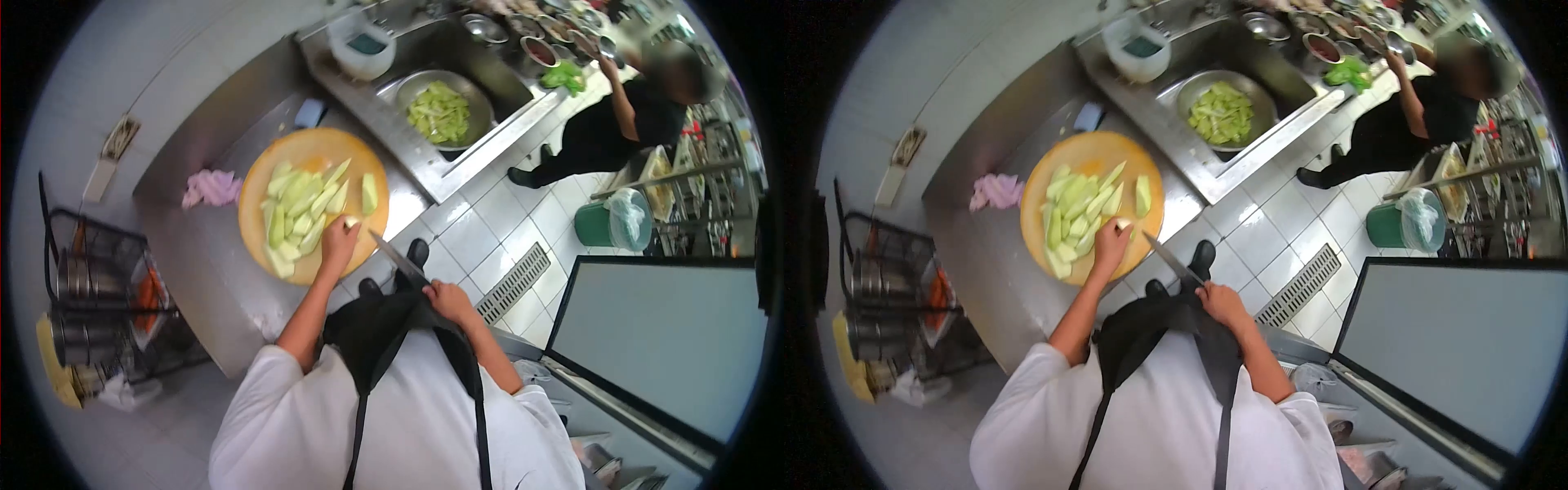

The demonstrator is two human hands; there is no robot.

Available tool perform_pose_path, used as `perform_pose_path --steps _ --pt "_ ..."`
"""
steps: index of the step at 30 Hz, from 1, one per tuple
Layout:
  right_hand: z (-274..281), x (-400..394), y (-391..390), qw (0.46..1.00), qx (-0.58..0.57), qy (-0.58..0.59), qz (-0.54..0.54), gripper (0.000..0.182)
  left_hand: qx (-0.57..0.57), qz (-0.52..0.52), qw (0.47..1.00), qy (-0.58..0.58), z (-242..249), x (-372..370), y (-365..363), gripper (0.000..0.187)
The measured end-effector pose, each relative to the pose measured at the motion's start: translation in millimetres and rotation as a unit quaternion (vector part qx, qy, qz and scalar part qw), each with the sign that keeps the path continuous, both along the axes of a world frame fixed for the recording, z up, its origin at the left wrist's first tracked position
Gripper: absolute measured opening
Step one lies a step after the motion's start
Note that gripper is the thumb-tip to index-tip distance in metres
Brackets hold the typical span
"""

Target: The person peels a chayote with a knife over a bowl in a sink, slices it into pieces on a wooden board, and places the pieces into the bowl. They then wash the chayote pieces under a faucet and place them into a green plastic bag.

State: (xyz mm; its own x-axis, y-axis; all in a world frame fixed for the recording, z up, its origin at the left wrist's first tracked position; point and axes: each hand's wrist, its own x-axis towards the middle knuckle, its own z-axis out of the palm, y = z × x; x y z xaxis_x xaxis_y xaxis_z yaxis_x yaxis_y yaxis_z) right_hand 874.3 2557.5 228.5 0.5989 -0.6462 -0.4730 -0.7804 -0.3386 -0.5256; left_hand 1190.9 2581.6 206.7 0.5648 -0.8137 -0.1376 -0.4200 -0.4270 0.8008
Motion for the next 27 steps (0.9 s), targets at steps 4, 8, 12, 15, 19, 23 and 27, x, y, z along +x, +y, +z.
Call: perform_pose_path --steps 4,8,12,15,19,23,27 --pt "-14 -11 6 0.999 0.038 -0.007 -0.021 0.040 -0.161 0.036 0.938 0.305 25 -4 -99 0.036" --pt "3 -8 1 0.999 0.037 -0.006 -0.027 0.043 -0.183 0.044 0.958 0.214 87 15 -191 0.068" --pt "20 -19 -7 0.985 0.096 -0.089 -0.113 0.042 -0.052 -0.001 0.995 -0.080 86 38 -169 0.049" --pt "12 -34 -6 0.961 0.125 -0.131 -0.209 0.043 0.049 0.019 0.989 -0.135 50 48 -116 0.040" --pt "-14 -64 -4 0.936 0.147 -0.137 -0.288 0.044 0.131 -0.023 0.977 -0.165 33 10 -83 0.051" --pt "-37 -79 -10 0.948 0.150 -0.100 -0.264 0.046 0.064 -0.009 0.975 -0.214 -7 -16 -87 0.062" --pt "-16 -55 -18 0.956 0.144 -0.101 -0.233 0.047 0.105 -0.008 0.982 -0.157 5 -12 -90 0.050"
